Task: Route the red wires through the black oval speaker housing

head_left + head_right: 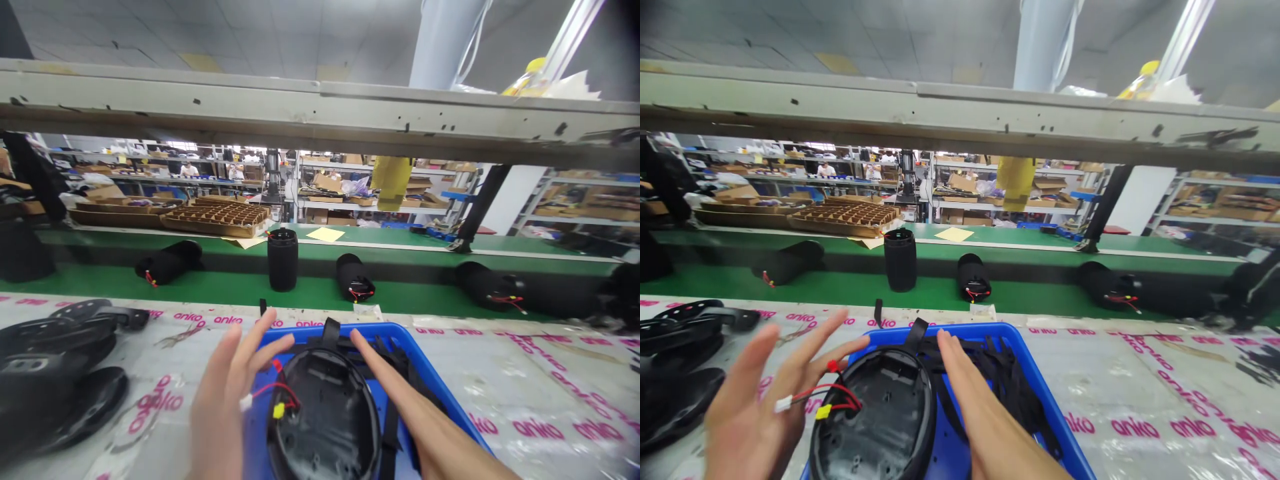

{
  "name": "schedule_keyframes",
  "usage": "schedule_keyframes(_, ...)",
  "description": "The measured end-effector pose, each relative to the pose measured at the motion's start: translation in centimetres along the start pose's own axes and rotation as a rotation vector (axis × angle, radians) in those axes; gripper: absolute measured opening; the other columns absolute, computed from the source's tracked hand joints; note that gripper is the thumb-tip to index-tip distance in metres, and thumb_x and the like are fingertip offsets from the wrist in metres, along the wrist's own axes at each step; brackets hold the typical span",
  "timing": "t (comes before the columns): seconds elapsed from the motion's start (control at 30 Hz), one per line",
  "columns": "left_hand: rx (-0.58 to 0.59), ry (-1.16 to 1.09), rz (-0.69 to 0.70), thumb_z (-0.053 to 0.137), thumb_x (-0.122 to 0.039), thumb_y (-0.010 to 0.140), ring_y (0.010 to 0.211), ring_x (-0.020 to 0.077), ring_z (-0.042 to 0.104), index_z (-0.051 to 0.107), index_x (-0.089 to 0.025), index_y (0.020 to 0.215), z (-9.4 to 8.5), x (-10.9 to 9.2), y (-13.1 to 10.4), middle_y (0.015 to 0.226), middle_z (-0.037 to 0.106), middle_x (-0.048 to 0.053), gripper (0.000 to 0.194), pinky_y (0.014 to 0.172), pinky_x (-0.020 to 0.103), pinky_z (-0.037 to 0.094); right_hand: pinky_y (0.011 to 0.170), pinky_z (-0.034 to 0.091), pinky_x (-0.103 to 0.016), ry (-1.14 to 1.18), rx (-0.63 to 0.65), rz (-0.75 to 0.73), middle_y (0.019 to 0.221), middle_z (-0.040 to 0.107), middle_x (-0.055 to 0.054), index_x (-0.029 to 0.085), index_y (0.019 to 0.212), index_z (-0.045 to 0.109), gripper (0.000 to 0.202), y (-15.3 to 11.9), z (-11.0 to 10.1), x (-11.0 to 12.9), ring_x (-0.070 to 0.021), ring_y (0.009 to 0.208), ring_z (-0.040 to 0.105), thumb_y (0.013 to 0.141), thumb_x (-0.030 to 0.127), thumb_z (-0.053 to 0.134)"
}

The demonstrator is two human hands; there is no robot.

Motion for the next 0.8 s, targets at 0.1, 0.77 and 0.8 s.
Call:
schedule_keyframes(0.1,0.085,-0.071,-0.207,0.047,-0.046,0.097,0.123,0.0273,0.063,0.053,-0.036,0.139,1.1,0.0,0.9,0.131,0.068,0.006,0.044,0.105,0.045,0.052,0.116,0.035,-0.039,0.146,-0.020,0.009,0.158,0.036,0.000,0.035,0.154,0.033,0.080,1.5,0.4,0.2,-0.0264,0.143,0.034,0.087,0.042,0.076)
schedule_keyframes(0.77,0.240,-0.186,-0.350,0.044,-0.034,0.099,0.114,0.0297,0.067,0.071,-0.023,0.116,2.6,1.9,0.7,0.106,0.078,0.001,0.034,0.105,0.053,0.049,0.105,0.046,-0.035,0.360,-0.206,-0.280,0.135,0.062,-0.002,0.043,0.149,0.039,0.085,2.0,2.8,-2.3,-0.0214,0.123,0.062,0.077,0.049,0.084)
schedule_keyframes(0.8,0.236,-0.198,-0.357,0.044,-0.036,0.099,0.116,0.0304,0.066,0.071,-0.023,0.117,2.6,2.4,0.4,0.108,0.077,0.002,0.035,0.106,0.053,0.048,0.102,0.049,-0.033,0.352,-0.229,-0.300,0.132,0.064,-0.001,0.044,0.148,0.041,0.080,2.1,2.9,-2.5,-0.0205,0.118,0.065,0.078,0.058,0.078)
Point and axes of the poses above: each hand's wrist, its own y-axis towards the middle knuckle, its own z-axis out of the palm, x = y × z, the point moved 3 cm from there along y, towards the middle knuckle
